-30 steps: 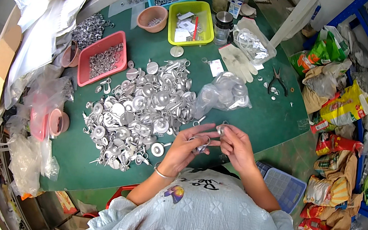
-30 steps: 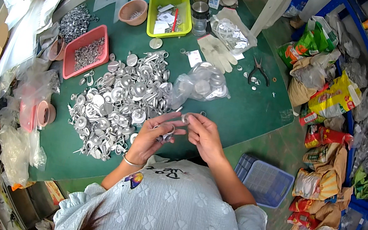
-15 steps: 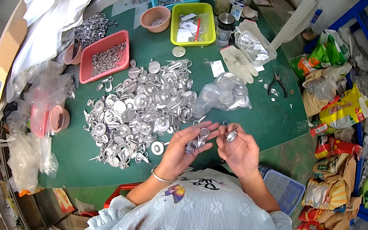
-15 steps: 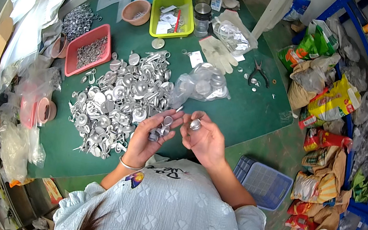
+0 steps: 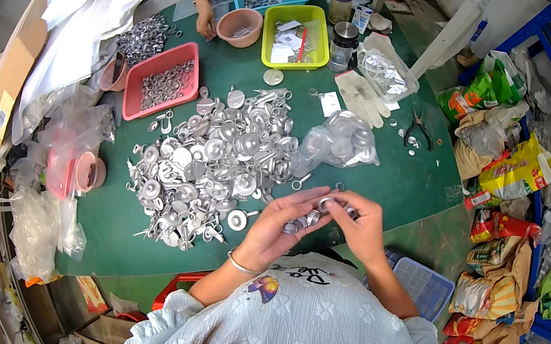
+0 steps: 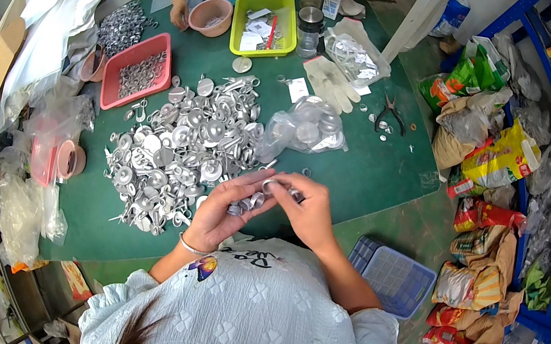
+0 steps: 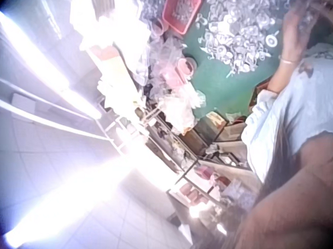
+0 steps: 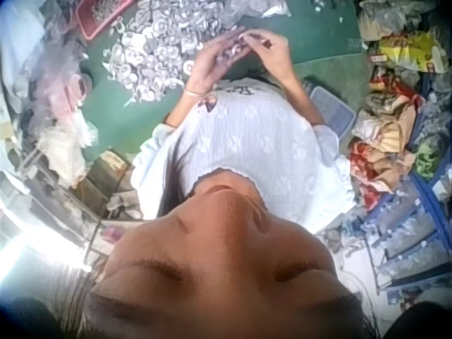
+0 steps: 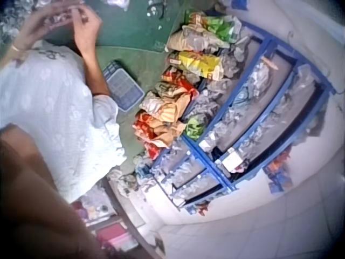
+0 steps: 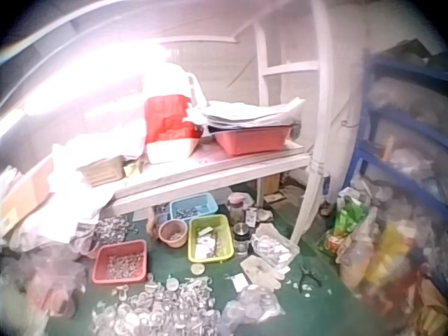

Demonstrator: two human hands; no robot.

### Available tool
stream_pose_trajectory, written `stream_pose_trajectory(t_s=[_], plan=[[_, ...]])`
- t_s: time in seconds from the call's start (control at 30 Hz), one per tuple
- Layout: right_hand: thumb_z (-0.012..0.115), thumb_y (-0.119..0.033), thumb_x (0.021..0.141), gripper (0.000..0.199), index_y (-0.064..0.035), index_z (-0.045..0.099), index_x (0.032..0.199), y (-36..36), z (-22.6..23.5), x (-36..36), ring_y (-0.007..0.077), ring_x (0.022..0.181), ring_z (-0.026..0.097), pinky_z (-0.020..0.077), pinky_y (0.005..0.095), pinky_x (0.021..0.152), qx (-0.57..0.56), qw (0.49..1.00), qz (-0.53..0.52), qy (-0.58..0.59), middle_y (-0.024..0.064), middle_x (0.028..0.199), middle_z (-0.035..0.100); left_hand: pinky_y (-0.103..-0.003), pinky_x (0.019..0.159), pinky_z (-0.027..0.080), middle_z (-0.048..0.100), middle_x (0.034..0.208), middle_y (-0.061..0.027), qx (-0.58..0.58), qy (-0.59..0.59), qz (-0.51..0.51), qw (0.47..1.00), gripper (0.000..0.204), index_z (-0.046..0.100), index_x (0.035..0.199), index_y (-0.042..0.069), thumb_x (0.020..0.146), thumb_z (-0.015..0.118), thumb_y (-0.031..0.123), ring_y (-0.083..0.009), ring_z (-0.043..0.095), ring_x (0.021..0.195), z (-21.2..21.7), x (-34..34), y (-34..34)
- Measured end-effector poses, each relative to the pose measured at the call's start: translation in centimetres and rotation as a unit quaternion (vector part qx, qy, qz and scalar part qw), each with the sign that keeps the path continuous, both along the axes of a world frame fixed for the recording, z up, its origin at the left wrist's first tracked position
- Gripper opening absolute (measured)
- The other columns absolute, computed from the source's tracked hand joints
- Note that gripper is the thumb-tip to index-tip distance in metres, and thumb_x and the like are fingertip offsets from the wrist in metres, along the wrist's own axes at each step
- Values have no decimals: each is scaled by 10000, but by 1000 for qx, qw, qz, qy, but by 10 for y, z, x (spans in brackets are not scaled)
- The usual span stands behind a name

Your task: The person sorts small silver metal parts from a large pile on a green table, placing them into a plastic bag. They then walk to a blue shelf to retrieve a small white card and a red pen. Returning to the table, the person writes on the card and places it into a yellow container. Finally, they pick up a blue crate and walk towards a door.

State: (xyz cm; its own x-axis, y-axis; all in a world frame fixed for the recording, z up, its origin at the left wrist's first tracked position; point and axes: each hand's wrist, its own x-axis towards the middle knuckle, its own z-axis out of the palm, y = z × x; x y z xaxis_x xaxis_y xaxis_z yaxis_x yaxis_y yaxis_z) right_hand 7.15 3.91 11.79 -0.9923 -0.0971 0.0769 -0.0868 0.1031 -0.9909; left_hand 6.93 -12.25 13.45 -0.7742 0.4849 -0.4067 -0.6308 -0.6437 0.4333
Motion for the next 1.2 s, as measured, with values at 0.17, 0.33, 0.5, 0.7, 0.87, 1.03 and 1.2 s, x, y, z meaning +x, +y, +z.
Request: stream_pose_trajectory(t_s=[0.17, 0.33, 0.5, 0.7, 0.87, 1.03, 1.2], plan=[[524, -155, 878, 157, -3, 558, 856, 6, 8, -1, 56, 463, 404, 276, 187, 392, -355, 881, 3, -311, 25, 676, 522, -349, 972, 401, 518, 1162, -180, -16, -8, 8, 1000, 345, 460, 1171, -83, 856, 487, 56, -243, 521, 1074, -5, 0, -3], [453, -220, 908, 214, -23, 526, 869, 14, -2, -5, 73, 458, 395, 289, 190, 381, -556, 724, 49, -406, 21, 703, 506, -330, 948, 423, 482, 1204, -226, -20, -13, 3, 1000, 343, 445, 1175, -88, 869, 472, 64, -277, 501, 1109, -10, 0, -4], [443, -214, 902, 197, -37, 528, 887, 20, -14, -6, 89, 468, 396, 299, 200, 392, -600, 663, 51, -445, 31, 721, 516, -320, 932, 433, 469, 1217, -233, -20, -40, 2, 999, 346, 435, 1177, -90, 881, 458, 87, -286, 492, 1119, -16, -2, -3], [531, -181, 864, 168, -15, 549, 841, 37, -69, -19, 88, 450, 407, 297, 212, 383, -424, 816, -135, -369, 53, 700, 553, -291, 835, 492, 520, 1154, -221, -21, -93, 25, 995, 345, 454, 1160, -79, 886, 472, 129, -244, 566, 993, -38, -5, -1], [597, -185, 826, 179, -8, 603, 796, 111, -198, -68, 92, 441, 452, 343, 235, 402, -66, 901, -356, -239, 72, 695, 623, -237, 690, 509, 617, 988, -125, -60, -107, 35, 992, 297, 535, 1107, -14, 884, 504, 179, -158, 610, 806, -55, 2, -10], [645, -223, 775, 210, -18, 654, 820, 163, -250, -130, 229, 592, 588, 446, 351, 556, 313, 865, -389, -47, 122, 706, 639, -221, 564, 430, 574, 722, -1, -89, -137, 52, 985, 206, 613, 925, 50, 865, 552, 239, -101, 541, 645, -68, 8, -15], [664, -184, 740, 196, -31, 661, 862, 175, -273, -153, 325, 708, 595, 460, 396, 660, 404, 841, -359, -12, 170, 789, 628, -217, 551, 417, 569, 708, -10, -54, -159, 59, 984, 225, 602, 857, 52, 862, 560, 273, -114, 541, 644, -72, 4, -23]])
